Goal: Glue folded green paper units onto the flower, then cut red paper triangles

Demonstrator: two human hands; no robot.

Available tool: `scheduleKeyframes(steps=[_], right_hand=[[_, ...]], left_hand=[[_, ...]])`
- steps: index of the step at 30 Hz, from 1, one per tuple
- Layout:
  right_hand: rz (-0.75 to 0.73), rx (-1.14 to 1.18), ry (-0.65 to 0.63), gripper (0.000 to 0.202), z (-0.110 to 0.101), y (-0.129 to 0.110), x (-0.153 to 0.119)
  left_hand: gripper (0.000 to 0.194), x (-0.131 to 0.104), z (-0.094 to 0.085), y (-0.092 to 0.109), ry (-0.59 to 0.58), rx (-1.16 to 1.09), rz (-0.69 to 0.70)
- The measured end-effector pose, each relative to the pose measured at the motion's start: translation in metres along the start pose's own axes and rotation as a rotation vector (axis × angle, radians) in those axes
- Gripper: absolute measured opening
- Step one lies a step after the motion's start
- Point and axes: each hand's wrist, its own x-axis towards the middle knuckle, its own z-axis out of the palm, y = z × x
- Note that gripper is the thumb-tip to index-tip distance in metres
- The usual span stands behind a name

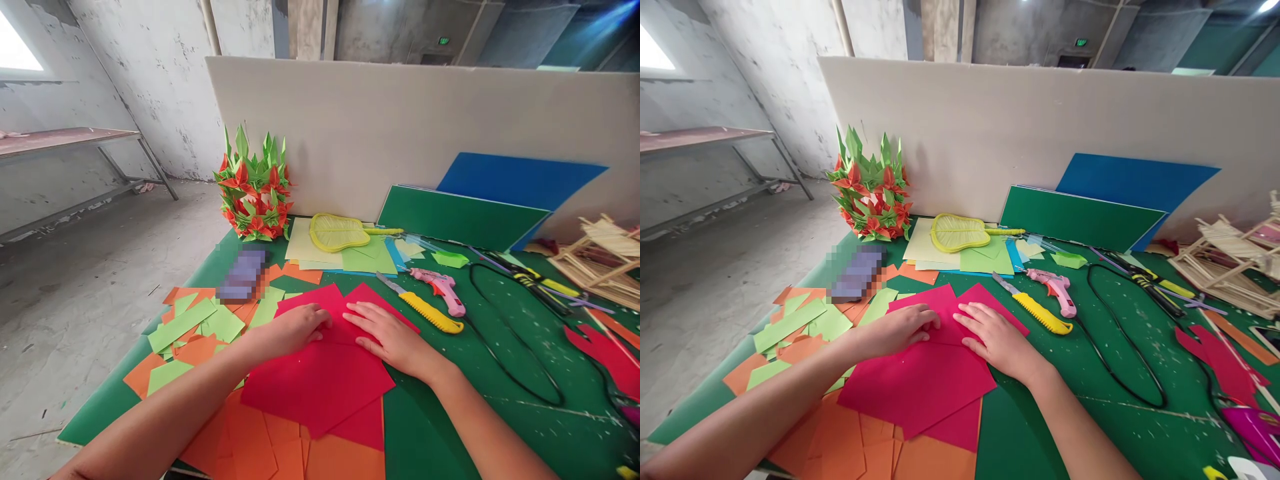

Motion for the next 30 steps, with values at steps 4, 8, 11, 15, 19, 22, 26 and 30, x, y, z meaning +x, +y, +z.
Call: scheduleKeyframes(steps=[4,8,11,15,19,22,26,30], right_hand=[[-0.006,-0.022,0.018,0.048,0.001,0.001,0.0],[-0.081,-0.158,0.083,0.045,0.0,-0.002,0.001],[-0.137,-0.3,0.117,0.044,0.001,-0.013,0.002],[-0.178,-0.411,0.092,0.057,0.006,-0.032,0.001],[-0.198,-0.454,0.085,0.063,0.013,-0.038,0.001],[-0.197,-0.446,0.091,0.067,0.013,-0.036,0.002],[-0.186,-0.372,0.066,0.067,0.007,-0.036,0.003],[-0.172,-0.295,0.033,0.052,-0.001,-0.037,0.003]], left_hand=[[0.021,-0.002,-0.004,0.001,-0.006,0.007,0.022],[0.022,-0.001,-0.003,0.002,-0.001,0.001,0.022],[0.023,0.0,-0.003,0.0,0.008,-0.031,0.021],[0.022,-0.001,-0.002,-0.002,0.028,-0.056,0.034],[0.019,0.0,0.0,-0.003,0.045,-0.075,0.027],[0.016,0.001,0.002,-0.005,0.059,-0.081,0.039],[0.016,0.002,0.003,-0.004,0.067,-0.081,0.028],[0.016,0.002,0.002,-0.001,0.048,-0.059,-0.007]])
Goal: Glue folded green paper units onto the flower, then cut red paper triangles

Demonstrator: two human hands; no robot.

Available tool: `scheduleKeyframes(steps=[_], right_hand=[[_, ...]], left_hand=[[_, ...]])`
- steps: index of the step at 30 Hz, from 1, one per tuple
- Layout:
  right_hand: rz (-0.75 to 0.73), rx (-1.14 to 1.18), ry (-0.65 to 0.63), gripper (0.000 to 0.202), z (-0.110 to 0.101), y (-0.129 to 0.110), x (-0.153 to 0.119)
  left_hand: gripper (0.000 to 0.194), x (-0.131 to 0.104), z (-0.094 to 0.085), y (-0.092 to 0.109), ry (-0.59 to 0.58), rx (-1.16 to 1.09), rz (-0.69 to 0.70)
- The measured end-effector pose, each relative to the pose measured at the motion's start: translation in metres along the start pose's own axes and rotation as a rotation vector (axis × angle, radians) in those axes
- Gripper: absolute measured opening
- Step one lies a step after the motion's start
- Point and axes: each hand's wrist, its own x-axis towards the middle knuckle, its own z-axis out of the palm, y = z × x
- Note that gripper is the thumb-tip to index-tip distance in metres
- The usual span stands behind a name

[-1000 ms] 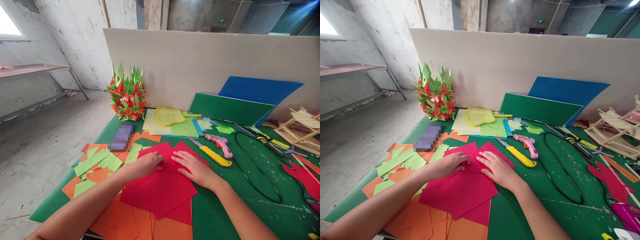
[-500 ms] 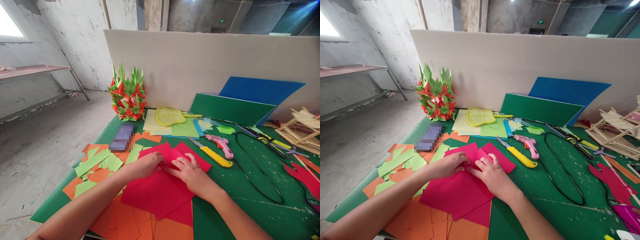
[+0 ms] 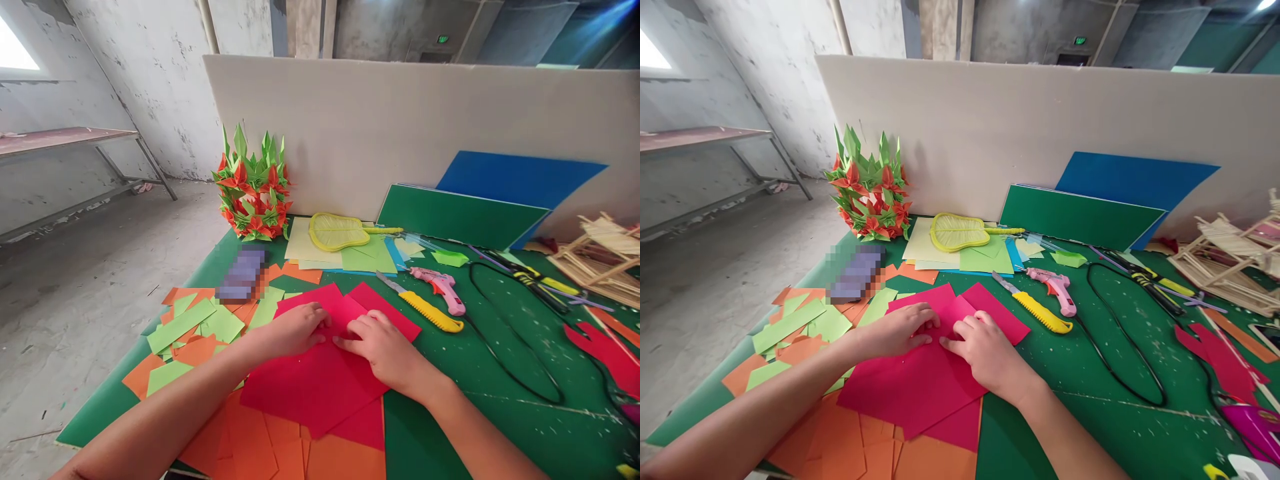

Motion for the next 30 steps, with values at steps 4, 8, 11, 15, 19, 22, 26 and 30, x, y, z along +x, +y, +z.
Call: scheduleKeyframes(steps=[4,8,11,15,19,22,26,30], right_hand=[[0.044,0.042,-0.028,0.046,-0.004,0.008,-0.006],[0.097,0.09,-0.053,0.049,-0.007,0.023,-0.017],[0.146,0.135,-0.066,0.047,-0.012,0.036,-0.027],[0.27,0.222,-0.135,0.042,-0.019,0.05,-0.038],[0.427,0.328,-0.205,0.045,-0.021,0.06,-0.047],[0.475,0.404,-0.226,0.047,-0.021,0.064,-0.05],[0.505,0.441,-0.225,0.047,-0.024,0.063,-0.05],[0.424,0.382,-0.155,0.041,-0.025,0.057,-0.043]], left_hand=[[0.024,0.0,-0.001,0.001,-0.016,0.017,-0.014],[0.038,0.0,0.0,-0.001,-0.04,0.087,0.015],[0.04,0.001,0.0,-0.003,-0.052,0.102,0.026],[0.04,0.001,0.0,-0.003,-0.054,0.102,0.025],[0.041,0.001,-0.001,0.0,-0.071,0.12,0.008],[0.041,0.001,-0.002,0.003,-0.08,0.142,0.002],[0.041,0.0,-0.002,0.005,-0.072,0.178,0.018],[0.047,-0.002,0.001,0.008,-0.061,0.244,0.103]])
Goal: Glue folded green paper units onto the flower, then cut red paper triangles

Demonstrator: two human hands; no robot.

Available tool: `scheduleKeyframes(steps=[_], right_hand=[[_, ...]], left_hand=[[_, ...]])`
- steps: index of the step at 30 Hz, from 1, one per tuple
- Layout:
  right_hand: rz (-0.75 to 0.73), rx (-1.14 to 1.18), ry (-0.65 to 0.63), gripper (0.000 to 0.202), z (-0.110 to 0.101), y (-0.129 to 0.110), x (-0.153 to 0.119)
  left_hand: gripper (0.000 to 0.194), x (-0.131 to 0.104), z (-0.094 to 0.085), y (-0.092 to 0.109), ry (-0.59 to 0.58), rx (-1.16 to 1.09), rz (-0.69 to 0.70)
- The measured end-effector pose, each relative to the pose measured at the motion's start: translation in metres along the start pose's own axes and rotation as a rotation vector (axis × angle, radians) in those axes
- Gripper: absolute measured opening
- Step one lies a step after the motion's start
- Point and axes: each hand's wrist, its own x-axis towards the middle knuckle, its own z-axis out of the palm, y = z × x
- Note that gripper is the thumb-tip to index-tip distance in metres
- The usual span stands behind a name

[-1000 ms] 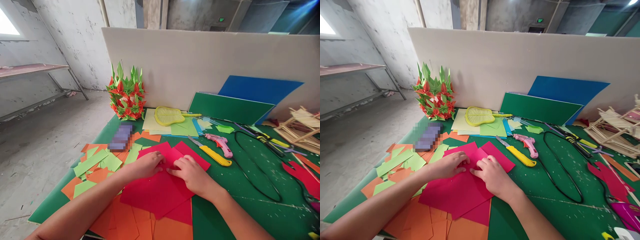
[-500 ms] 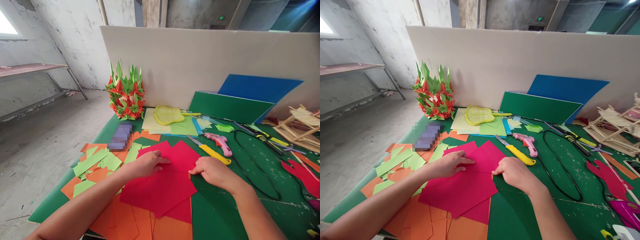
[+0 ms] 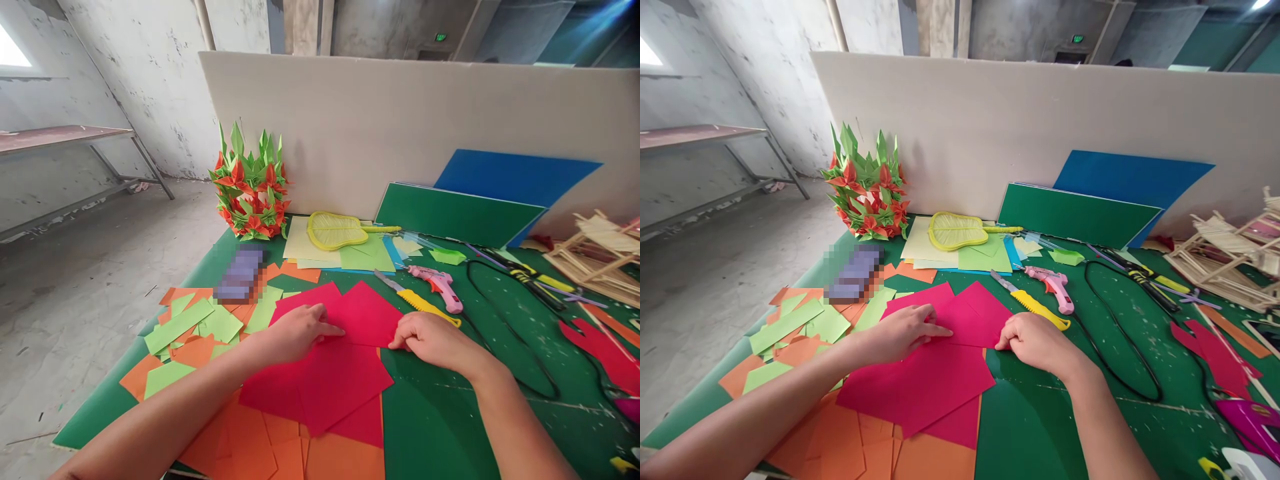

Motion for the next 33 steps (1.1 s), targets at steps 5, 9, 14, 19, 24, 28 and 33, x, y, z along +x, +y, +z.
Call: scheduleKeyframes(steps=[5,9,14,19,24,28,33], right_hand=[[-0.3,-0.212,0.212,0.028,0.019,-0.027,0.011],[-0.455,-0.127,0.2,0.028,0.037,-0.042,0.017],[-0.381,-0.055,0.181,0.03,0.036,-0.03,0.018],[-0.256,0.027,0.127,0.032,0.021,-0.012,0.014],[-0.156,0.085,0.066,0.033,0.008,0.003,0.01],[-0.036,0.074,0.019,0.034,0.0,0.016,0.005],[0.024,0.085,-0.013,0.034,-0.005,0.021,-0.001]], left_hand=[[0.053,-0.001,0.009,0.014,0.013,0.163,0.083],[0.039,0.001,0.012,0.026,0.047,0.253,0.156],[0.03,0.005,0.006,0.032,-0.006,0.265,0.146],[0.025,-0.005,-0.012,0.035,-0.105,0.211,-0.005],[0.029,-0.031,-0.016,0.028,-0.115,0.14,-0.133],[0.034,-0.048,-0.01,0.021,-0.021,0.044,-0.186],[0.04,-0.054,-0.008,0.02,0.005,0.028,-0.21]])
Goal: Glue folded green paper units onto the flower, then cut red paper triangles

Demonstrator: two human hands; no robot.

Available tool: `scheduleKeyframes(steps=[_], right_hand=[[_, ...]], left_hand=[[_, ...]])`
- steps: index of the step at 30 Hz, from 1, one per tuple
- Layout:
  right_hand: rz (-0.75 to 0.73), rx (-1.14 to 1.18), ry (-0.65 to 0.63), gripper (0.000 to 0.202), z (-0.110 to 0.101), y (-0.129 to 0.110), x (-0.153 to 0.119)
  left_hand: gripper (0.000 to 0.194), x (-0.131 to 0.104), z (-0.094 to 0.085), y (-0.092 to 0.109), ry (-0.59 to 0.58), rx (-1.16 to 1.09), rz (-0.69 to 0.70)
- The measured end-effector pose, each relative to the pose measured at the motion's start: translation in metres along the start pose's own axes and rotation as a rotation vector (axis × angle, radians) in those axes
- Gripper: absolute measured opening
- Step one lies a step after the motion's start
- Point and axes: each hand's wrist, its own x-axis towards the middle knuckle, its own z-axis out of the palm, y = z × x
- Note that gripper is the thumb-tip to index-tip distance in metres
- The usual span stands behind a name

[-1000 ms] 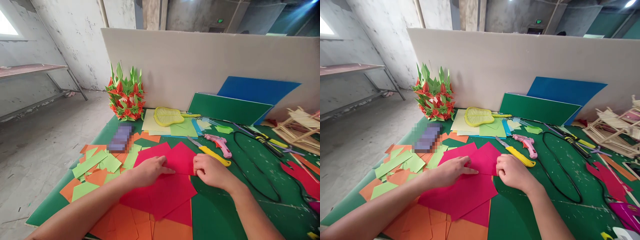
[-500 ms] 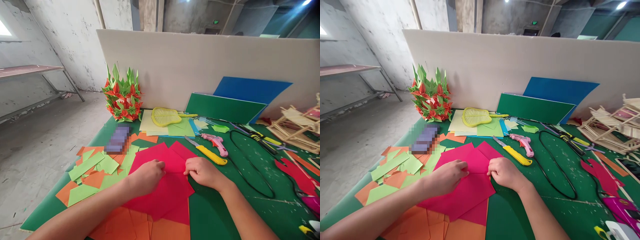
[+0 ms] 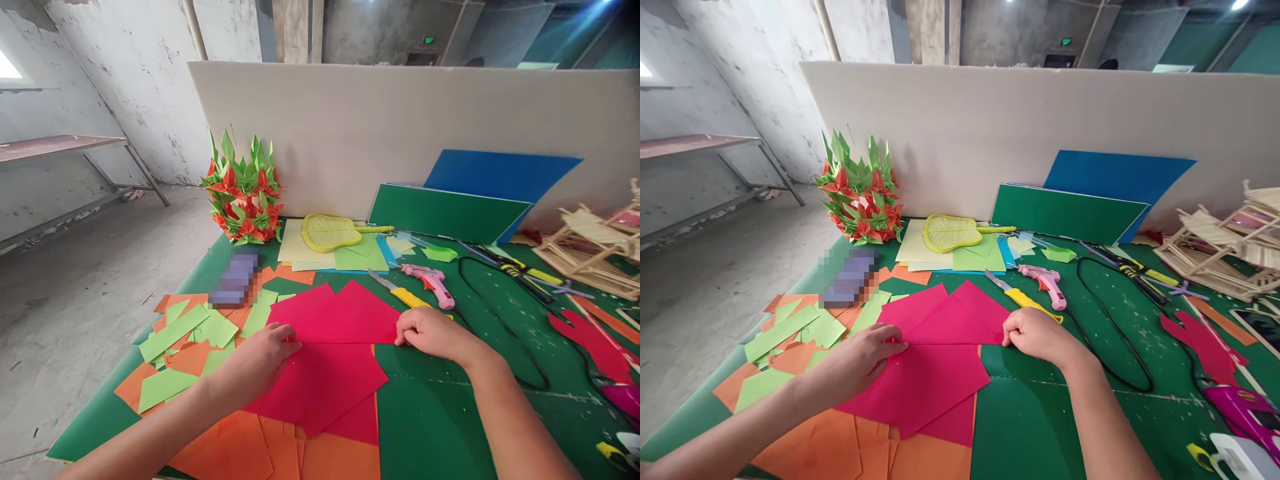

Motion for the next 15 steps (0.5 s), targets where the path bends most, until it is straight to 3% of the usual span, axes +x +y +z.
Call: scheduleKeyframes(steps=[4,11,15], right_hand=[[-0.021,-0.068,0.034,0.034,-0.002,-0.002,-0.003],[-0.271,-0.157,0.359,0.034,0.014,-0.026,0.009],[-0.158,-0.246,0.399,0.049,0.033,-0.024,0.021]], left_hand=[[0.042,-0.002,0.0,0.002,-0.003,0.004,-0.035],[0.035,0.002,-0.001,0.004,-0.019,0.02,-0.031],[0.025,0.018,0.005,-0.001,0.107,0.002,-0.034]])
